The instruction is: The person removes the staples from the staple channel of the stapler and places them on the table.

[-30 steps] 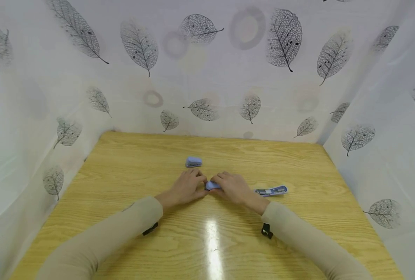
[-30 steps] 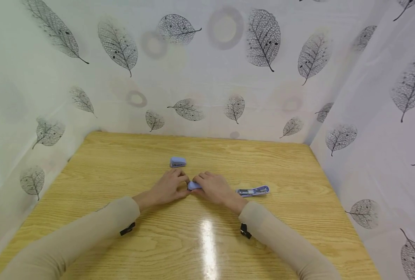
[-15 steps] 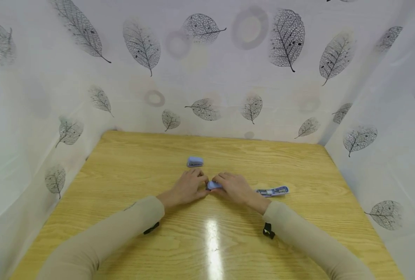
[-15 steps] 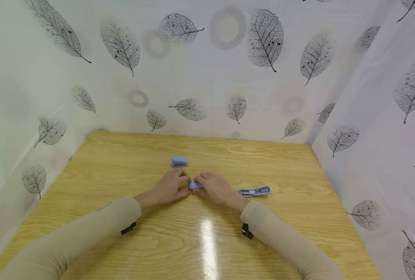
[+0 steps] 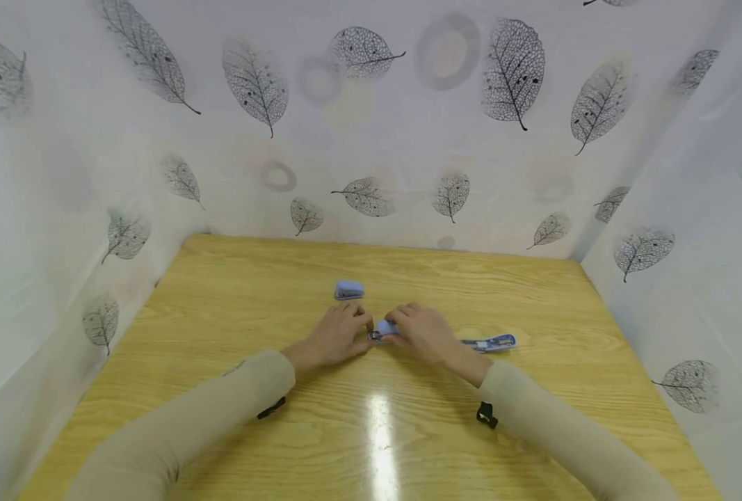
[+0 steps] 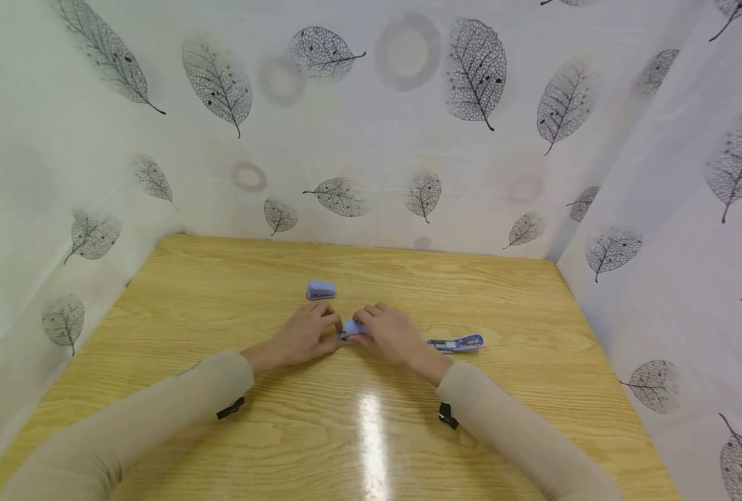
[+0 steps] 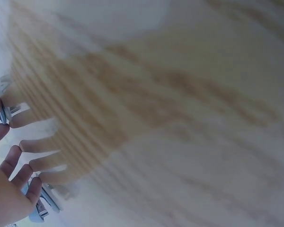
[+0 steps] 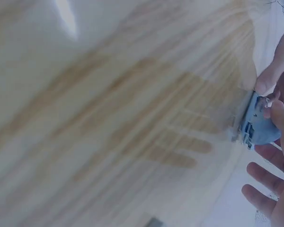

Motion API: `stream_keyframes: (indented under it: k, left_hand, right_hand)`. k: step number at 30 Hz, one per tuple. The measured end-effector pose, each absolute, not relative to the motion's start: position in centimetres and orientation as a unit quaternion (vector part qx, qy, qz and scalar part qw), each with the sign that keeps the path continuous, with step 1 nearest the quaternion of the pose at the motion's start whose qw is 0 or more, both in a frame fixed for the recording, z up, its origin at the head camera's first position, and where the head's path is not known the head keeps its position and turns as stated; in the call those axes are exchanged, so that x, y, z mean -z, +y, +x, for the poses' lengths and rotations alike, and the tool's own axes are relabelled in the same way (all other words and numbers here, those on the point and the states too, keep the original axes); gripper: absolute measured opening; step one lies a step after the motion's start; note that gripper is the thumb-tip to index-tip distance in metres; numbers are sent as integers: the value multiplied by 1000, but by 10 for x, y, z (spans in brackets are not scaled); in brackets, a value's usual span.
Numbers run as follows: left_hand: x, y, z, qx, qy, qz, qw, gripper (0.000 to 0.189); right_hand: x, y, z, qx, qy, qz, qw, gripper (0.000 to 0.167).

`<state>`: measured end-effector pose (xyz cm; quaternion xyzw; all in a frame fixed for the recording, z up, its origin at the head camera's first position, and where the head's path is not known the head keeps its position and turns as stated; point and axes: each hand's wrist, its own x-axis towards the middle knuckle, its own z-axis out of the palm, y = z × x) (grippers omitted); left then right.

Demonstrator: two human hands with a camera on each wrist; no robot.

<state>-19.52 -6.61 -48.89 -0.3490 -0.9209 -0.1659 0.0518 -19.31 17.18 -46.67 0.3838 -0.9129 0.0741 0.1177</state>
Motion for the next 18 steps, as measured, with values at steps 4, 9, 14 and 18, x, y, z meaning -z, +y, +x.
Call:
stream_keyframes:
  k: [4, 9, 14, 18]
  left_hand:
    - [490, -65, -195, 165, -920, -349, 62, 25]
    - [489, -65, -194, 162, -921, -349, 63, 25]
    - [488, -66, -193, 168, -921, -347, 58, 25]
    - [488, -66, -193, 172, -922, -343, 53, 24]
  right_hand:
    - [463, 178, -192, -53, -920, 366, 127, 39]
    - [456, 187, -190, -57, -926, 352, 123, 40]
    - [454, 197, -190, -48, -933, 337, 120, 40]
    - [454, 204, -188, -41, -937, 326, 122, 42]
